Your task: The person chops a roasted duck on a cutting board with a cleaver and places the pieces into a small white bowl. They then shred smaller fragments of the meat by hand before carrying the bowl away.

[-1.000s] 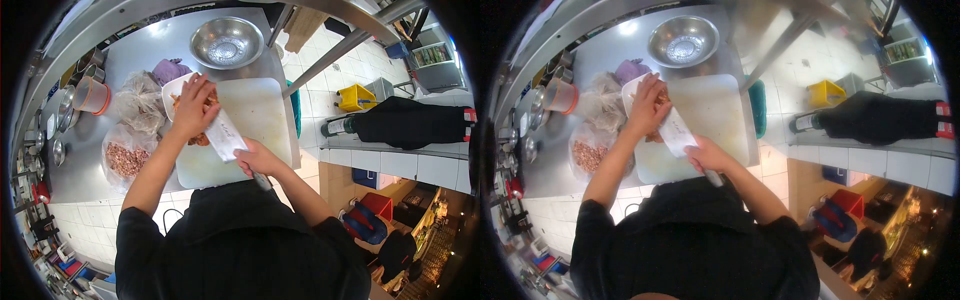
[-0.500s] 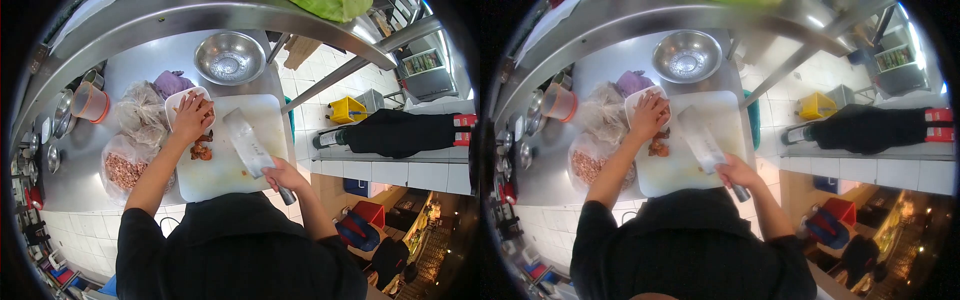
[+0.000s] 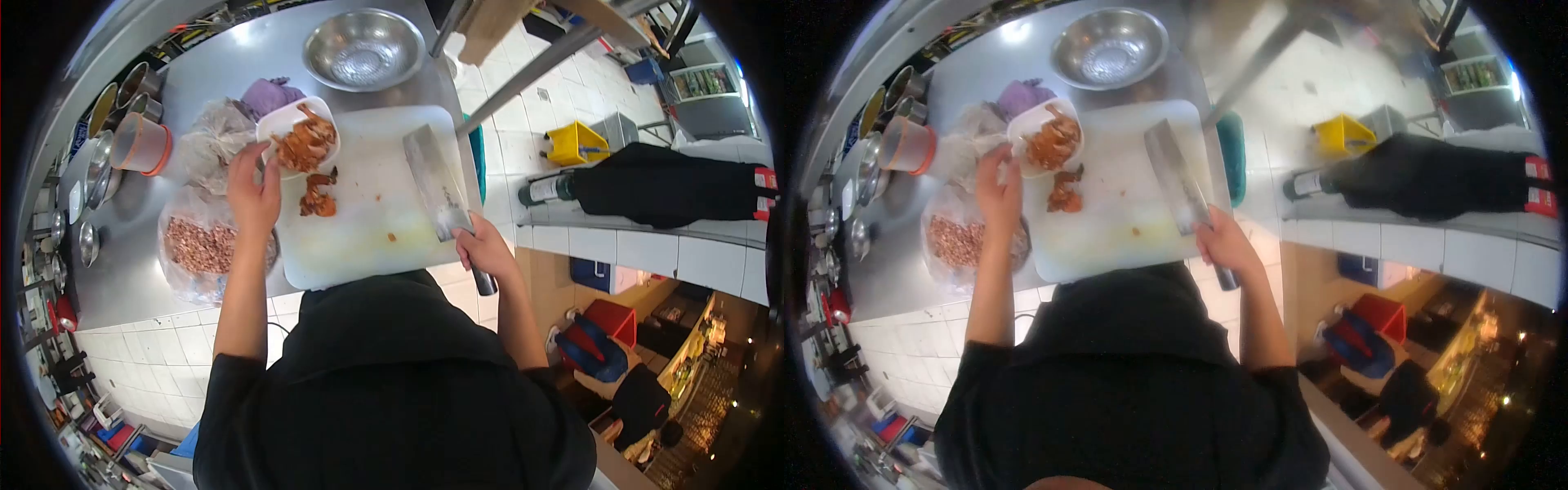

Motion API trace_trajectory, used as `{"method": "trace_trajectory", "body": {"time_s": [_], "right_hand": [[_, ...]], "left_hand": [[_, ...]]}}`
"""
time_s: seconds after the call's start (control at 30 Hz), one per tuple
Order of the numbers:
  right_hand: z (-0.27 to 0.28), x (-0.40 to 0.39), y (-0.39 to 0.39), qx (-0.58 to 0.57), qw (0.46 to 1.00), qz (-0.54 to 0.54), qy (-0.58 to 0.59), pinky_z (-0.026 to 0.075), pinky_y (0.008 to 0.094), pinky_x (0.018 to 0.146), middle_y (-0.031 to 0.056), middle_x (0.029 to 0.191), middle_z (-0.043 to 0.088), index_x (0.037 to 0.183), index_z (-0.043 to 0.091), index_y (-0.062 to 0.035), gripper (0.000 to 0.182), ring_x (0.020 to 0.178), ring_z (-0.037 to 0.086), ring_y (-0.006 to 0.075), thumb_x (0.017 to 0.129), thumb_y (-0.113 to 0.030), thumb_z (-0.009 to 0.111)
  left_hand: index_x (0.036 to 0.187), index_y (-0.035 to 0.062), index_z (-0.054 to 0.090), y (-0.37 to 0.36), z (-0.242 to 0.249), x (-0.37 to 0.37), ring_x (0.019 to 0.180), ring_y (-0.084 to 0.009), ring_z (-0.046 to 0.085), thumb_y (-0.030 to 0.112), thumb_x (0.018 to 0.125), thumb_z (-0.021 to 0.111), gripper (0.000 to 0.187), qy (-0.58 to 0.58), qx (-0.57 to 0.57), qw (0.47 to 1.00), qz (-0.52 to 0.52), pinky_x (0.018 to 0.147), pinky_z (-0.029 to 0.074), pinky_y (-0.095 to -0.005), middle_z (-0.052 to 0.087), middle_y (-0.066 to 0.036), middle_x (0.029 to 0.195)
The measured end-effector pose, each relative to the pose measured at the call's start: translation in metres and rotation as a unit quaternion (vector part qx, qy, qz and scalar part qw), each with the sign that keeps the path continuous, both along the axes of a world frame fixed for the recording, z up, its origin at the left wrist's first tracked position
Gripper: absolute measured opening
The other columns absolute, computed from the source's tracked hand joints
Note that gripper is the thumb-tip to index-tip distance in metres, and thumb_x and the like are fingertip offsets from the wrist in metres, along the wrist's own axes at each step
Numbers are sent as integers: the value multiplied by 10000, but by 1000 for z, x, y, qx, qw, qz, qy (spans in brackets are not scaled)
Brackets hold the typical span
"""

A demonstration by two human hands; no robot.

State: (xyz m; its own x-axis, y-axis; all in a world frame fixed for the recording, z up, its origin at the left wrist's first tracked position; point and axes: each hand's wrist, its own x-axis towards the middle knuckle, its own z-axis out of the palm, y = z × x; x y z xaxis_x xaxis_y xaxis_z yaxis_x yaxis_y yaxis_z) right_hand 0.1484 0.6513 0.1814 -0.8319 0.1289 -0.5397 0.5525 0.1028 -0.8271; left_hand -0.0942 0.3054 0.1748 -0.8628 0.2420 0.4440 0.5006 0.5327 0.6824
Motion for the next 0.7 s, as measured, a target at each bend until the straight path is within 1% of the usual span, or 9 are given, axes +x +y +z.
{"method": "trace_trajectory", "body": {"time_s": [0.1,0.2,0.33,0.43,0.47,0.53,0.57,0.63,0.7], "right_hand": [[-9,8,10,34,999,5,4,421,287,442,10,593,528,1087,537,-25,109,458,519,120,1029,-118,535],[-12,9,12,46,999,14,-15,427,286,445,13,599,530,1086,538,-23,113,462,521,118,1030,-121,538],[-22,9,11,19,1000,13,-13,434,286,450,18,613,534,1082,540,-18,121,473,527,116,1027,-125,552],[-30,7,10,28,999,11,-18,445,294,458,27,627,545,1063,538,-15,130,490,539,118,1023,-135,567],[-38,8,10,105,994,29,11,445,293,462,27,632,544,1048,531,-15,138,499,538,111,1023,-144,571],[-27,6,5,196,978,43,49,497,410,524,130,663,610,1013,512,-3,178,540,619,247,1017,-170,575],[-19,6,2,201,978,36,47,497,410,524,130,663,610,1013,512,-3,178,540,619,247,1017,-170,575],[-1,3,-4,349,933,83,17,499,569,748,287,828,661,1057,529,-1,188,820,649,489,1002,-180,549],[3,3,-2,373,922,107,-4,491,594,749,296,827,662,1072,515,-7,184,817,647,502,1003,-177,537]], "left_hand": [[1244,39,660,-16,-18,40,1164,-377,618,153,902,705,363,-119,-73,990,-22,1015,494,-451,639,-179,1283],[1270,38,639,-9,-39,71,1150,-381,627,155,873,740,426,-157,-161,974,-22,1008,501,-444,659,-176,1229],[1288,42,626,16,-54,79,1153,-379,627,164,839,781,491,-202,-117,972,4,1014,500,-441,668,-175,1195],[1280,44,634,40,-64,74,1187,-368,616,160,818,807,506,-226,-59,971,-50,1031,494,-440,663,-170,1236],[1269,45,638,52,-69,74,1192,-362,616,151,814,809,497,-207,-68,973,-77,1035,495,-438,664,-163,1251],[1229,43,647,78,-69,77,1209,-350,615,129,809,810,459,-192,-87,970,-118,1047,496,-432,661,-147,1292],[1229,43,647,87,-69,77,1209,-350,615,129,809,810,459,-191,-84,970,-126,1047,496,-432,661,-147,1292],[1210,42,648,101,-70,75,1207,-354,615,116,807,804,438,-184,-84,970,-132,1046,496,-428,659,-151,1287],[1209,44,649,106,-71,74,1204,-356,615,112,806,801,436,-187,-83,970,-131,1042,498,-428,658,-150,1283]]}}
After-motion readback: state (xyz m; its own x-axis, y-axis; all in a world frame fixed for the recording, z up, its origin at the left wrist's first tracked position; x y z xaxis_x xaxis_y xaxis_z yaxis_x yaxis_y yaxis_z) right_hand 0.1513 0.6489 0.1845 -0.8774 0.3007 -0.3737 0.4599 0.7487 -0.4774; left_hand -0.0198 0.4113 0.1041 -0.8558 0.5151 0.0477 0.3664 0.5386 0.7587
